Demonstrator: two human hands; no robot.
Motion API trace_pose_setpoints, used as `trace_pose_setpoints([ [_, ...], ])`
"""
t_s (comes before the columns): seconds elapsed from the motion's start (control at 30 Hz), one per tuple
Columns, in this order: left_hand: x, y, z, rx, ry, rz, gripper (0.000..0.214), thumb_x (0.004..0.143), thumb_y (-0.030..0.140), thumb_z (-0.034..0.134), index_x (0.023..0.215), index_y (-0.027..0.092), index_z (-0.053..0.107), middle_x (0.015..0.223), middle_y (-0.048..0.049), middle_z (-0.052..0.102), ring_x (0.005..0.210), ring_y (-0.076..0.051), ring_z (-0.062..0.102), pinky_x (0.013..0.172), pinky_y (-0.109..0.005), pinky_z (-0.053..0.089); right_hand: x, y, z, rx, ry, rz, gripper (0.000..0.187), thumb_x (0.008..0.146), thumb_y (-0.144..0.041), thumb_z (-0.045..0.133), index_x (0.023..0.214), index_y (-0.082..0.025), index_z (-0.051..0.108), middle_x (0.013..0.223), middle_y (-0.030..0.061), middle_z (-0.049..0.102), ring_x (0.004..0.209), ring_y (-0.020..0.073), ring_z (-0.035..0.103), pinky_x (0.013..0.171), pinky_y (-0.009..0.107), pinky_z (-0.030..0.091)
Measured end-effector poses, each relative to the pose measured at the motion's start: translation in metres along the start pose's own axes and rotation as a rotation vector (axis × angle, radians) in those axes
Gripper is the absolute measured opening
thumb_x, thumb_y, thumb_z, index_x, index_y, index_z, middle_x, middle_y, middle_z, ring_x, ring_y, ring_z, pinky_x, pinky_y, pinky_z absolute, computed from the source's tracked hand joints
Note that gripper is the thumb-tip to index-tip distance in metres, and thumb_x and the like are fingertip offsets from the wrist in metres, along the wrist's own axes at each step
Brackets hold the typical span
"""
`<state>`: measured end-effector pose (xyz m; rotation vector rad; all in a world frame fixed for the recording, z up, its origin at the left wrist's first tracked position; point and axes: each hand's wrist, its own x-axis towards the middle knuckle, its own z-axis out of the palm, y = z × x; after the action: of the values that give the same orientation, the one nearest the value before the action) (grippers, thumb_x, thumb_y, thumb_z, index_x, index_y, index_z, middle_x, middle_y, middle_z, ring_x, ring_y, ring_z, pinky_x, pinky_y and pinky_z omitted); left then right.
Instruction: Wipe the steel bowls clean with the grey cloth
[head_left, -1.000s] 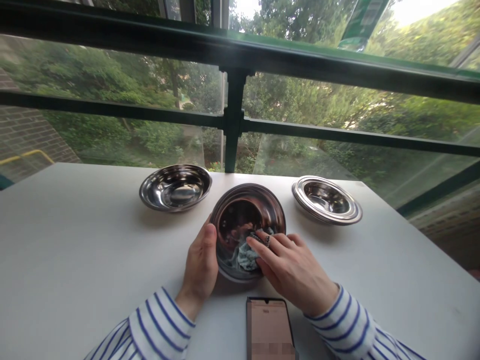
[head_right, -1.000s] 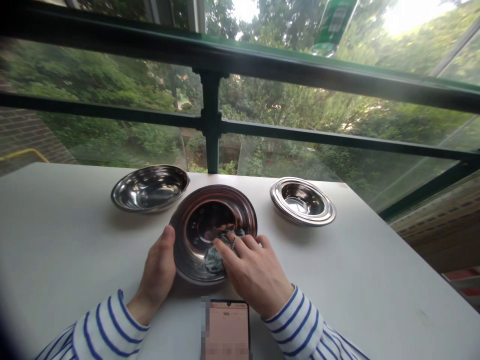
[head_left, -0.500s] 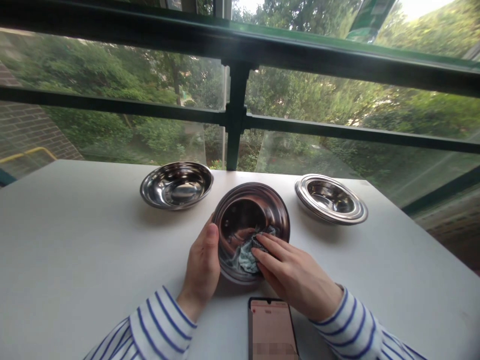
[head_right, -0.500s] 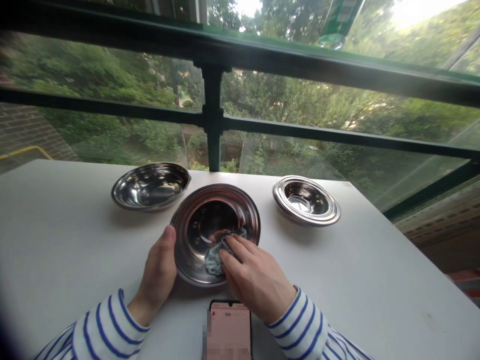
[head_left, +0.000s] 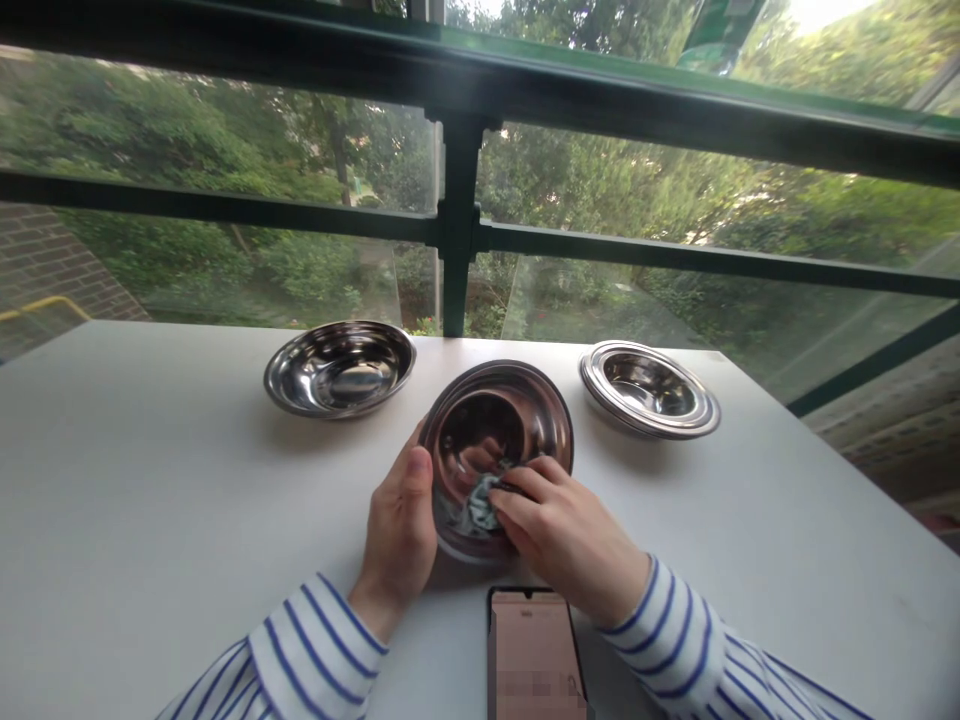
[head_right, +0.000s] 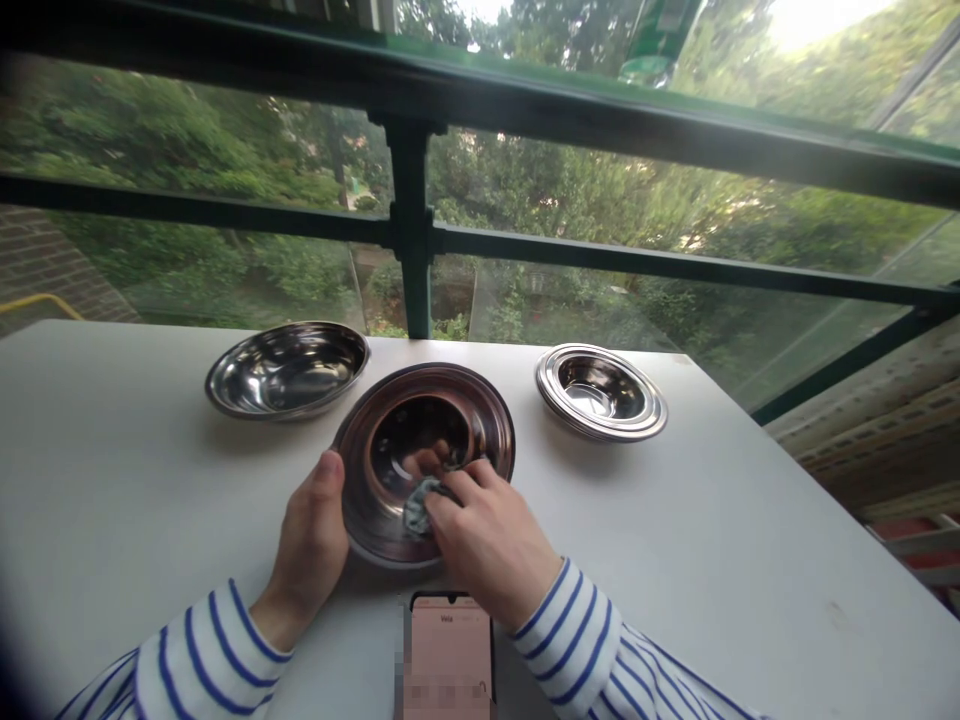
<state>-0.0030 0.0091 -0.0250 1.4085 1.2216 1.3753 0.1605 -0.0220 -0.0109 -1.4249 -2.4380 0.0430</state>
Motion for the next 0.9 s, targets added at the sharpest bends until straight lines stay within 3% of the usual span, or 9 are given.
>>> trace_pose_setpoints([
  [0.13,0.001,-0.003,-0.002,-0.075,-0.005,-0.049,0.054,0.089,0.051,0.032,0.111,0.012,0.062,0.107,-0.0089,0.068,0.105,-0.024,0.059,0.089,-0.034,0.047,0.007,-0.014,0.007,0.257,0.046,-0.039,0.024,0.089,-0.024,0.049,0.111,-0.023,0.059,0.105,0.0055,0.060,0.091,0.0164,0.051,0.082,0.028,0.047],
  [0.33,0.002,0.000,-0.002,-0.061,-0.017,-0.034,0.053,0.088,0.052,0.033,0.110,0.013,0.062,0.106,-0.0079,0.068,0.101,-0.023,0.061,0.085,-0.032,0.048,0.005,-0.003,-0.001,-0.019,-0.059,0.014,0.017,0.087,-0.020,0.048,0.086,-0.021,0.066,0.088,0.0067,0.061,0.083,0.0202,0.050,0.072,0.032,0.045],
  [0.53,0.004,-0.006,-0.003,-0.096,0.021,-0.083,0.054,0.087,0.054,0.034,0.100,0.012,0.065,0.098,-0.0076,0.070,0.094,-0.023,0.063,0.080,-0.032,0.049,0.009,-0.017,0.002,0.278,0.037,-0.069,0.023,0.089,-0.022,0.048,0.109,-0.021,0.060,0.098,0.0057,0.060,0.087,0.0158,0.051,0.081,0.029,0.044],
  [0.73,0.002,-0.007,-0.003,-0.157,-0.041,-0.082,0.053,0.088,0.052,0.034,0.112,0.013,0.061,0.110,-0.0084,0.067,0.104,-0.023,0.059,0.084,-0.031,0.048,0.003,-0.005,-0.006,0.074,-0.052,-0.060,0.018,0.086,-0.019,0.048,0.088,-0.021,0.066,0.081,0.0047,0.061,0.078,0.0176,0.049,0.072,0.030,0.044],
  [0.9,0.005,-0.011,-0.005,-0.151,0.036,-0.108,0.055,0.087,0.053,0.035,0.107,0.010,0.063,0.102,-0.0093,0.069,0.096,-0.024,0.063,0.083,-0.033,0.049,0.001,-0.015,-0.002,0.324,0.016,-0.136,0.027,0.086,-0.020,0.049,0.111,-0.019,0.059,0.103,0.0062,0.061,0.089,0.0169,0.050,0.083,0.031,0.044],
])
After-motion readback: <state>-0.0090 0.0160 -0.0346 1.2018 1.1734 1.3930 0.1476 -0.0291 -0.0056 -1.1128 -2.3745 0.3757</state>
